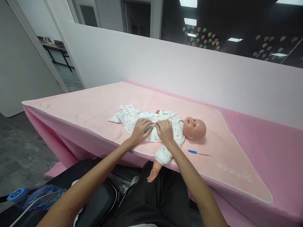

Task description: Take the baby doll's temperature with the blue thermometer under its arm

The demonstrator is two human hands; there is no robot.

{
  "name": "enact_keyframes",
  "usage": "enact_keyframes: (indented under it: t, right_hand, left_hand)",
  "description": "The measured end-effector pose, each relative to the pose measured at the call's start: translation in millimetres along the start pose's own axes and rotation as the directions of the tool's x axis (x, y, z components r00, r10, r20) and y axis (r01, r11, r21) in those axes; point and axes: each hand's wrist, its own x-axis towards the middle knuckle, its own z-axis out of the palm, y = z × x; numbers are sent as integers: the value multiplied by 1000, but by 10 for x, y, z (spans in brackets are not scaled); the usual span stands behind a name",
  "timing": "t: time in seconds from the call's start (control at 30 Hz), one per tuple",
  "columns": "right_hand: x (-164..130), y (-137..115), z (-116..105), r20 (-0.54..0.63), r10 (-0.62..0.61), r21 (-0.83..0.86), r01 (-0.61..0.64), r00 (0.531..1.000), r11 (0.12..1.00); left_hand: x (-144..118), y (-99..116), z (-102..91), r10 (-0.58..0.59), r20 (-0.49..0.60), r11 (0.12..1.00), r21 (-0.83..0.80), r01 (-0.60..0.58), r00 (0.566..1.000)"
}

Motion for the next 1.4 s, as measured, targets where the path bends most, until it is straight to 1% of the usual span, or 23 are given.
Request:
enact_keyframes:
  t: [0.1,0.33,0.5,0.6,0.67,0.77,0.9,1.0,1.1,1.17,1.2,1.27,1.33,1.4]
  right_hand:
    - [0,2,2,0,0,6,0,1000,1000]
    - [4,9,25,-8,-2,-11,2,1000,1000]
    - [2,10,38,-15,14,-25,-14,1000,1000]
    - [-2,8,45,-25,29,-26,-30,999,999]
    - [-2,6,45,-43,40,-16,-41,998,999]
    - [-4,0,33,-61,56,-4,-57,997,998]
    - [-13,1,14,-55,72,6,-72,996,997]
    - [-7,10,19,-79,91,28,-89,993,996]
    - [16,4,-12,-128,132,60,-125,983,990]
    - [-1,-9,-114,-184,155,104,-138,971,985]
    - [-38,-12,-199,-226,170,133,-143,959,981]
    - [-197,3,-431,-326,226,188,-171,918,967]
    - [-486,66,-704,-414,329,188,-274,849,943]
    - [-867,189,-961,-428,444,111,-442,787,890]
  left_hand:
    - [2,-21,17,-24,2,998,-51,24,1000]
    - [30,-65,26,-141,55,968,-201,150,988]
    - [22,-25,-35,-175,70,950,-251,187,982]
    - [8,12,-64,-180,49,943,-275,187,982]
    - [3,27,-62,-145,15,956,-254,144,989]
    - [4,30,-35,-90,-21,984,-158,86,996]
    - [16,13,1,-127,-48,991,-48,125,991]
    - [23,3,8,-134,-44,991,-25,133,990]
    - [21,0,5,-129,-25,991,-31,128,991]
    - [16,-7,1,-154,-38,987,-51,152,987]
    - [13,-15,-1,-180,-61,982,-64,176,982]
    - [10,-40,-5,-249,-134,967,-93,238,959]
    - [10,-73,-6,-307,-207,950,-119,287,929]
    - [12,-102,-3,-331,-244,942,-135,306,911]
